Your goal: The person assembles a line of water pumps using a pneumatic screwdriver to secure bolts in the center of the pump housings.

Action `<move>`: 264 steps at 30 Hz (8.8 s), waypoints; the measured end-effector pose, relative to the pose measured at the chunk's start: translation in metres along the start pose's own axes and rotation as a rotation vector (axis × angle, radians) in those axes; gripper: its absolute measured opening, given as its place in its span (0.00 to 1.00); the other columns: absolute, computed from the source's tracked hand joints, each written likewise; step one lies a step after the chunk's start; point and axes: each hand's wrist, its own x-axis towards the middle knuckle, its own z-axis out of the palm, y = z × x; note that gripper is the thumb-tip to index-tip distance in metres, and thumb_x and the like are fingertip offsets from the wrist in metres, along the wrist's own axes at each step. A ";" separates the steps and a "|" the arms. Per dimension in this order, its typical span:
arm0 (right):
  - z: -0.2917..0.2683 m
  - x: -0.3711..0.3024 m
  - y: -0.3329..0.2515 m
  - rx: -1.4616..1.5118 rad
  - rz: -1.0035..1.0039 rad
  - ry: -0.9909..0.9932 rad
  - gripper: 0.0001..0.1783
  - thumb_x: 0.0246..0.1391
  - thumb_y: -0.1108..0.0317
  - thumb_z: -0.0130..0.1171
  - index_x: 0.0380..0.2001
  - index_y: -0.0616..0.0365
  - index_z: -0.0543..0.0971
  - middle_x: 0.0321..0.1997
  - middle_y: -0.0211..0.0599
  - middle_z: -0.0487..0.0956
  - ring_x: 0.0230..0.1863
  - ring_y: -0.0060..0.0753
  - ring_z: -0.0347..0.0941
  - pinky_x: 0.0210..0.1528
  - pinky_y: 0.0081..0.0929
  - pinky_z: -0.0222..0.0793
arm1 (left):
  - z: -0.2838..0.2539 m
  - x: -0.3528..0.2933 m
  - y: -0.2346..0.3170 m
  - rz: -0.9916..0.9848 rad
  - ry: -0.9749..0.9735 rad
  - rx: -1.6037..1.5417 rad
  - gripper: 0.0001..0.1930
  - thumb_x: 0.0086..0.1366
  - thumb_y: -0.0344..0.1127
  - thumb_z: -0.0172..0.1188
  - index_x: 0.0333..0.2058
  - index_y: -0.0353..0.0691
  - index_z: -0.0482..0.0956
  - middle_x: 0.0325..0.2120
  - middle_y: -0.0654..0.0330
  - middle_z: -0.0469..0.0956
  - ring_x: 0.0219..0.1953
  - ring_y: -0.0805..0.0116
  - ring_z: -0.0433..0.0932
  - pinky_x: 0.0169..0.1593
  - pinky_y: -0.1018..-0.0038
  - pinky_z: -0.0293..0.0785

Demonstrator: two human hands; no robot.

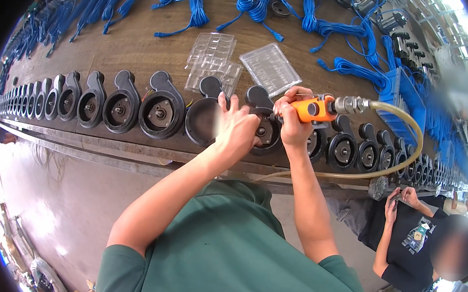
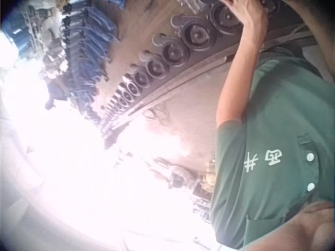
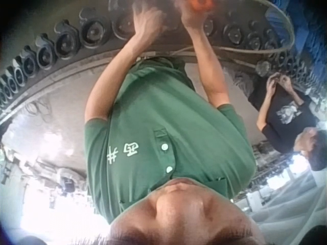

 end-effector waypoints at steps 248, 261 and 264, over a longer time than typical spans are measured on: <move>-0.006 -0.052 -0.026 -0.075 0.010 0.025 0.14 0.48 0.79 0.47 0.41 0.65 0.68 0.23 0.32 0.70 0.22 0.24 0.66 0.30 0.26 0.68 | 0.067 -0.040 0.029 -0.828 -0.008 -1.208 0.21 0.60 0.42 0.55 0.29 0.20 0.74 0.24 0.33 0.77 0.31 0.41 0.80 0.39 0.56 0.75; -0.001 -0.057 -0.017 -0.075 0.013 -0.111 0.12 0.49 0.80 0.51 0.39 0.62 0.69 0.25 0.33 0.73 0.26 0.24 0.70 0.32 0.23 0.70 | 0.067 -0.043 0.022 -0.818 -0.050 -1.192 0.22 0.60 0.43 0.55 0.33 0.20 0.73 0.29 0.31 0.77 0.36 0.38 0.80 0.43 0.56 0.75; 0.004 -0.057 -0.021 -0.154 0.049 -0.132 0.10 0.48 0.81 0.51 0.36 0.61 0.68 0.25 0.36 0.72 0.23 0.26 0.68 0.29 0.25 0.69 | 0.050 -0.042 0.028 -0.841 -0.038 -1.115 0.23 0.60 0.42 0.55 0.36 0.19 0.74 0.31 0.30 0.77 0.39 0.38 0.80 0.45 0.56 0.74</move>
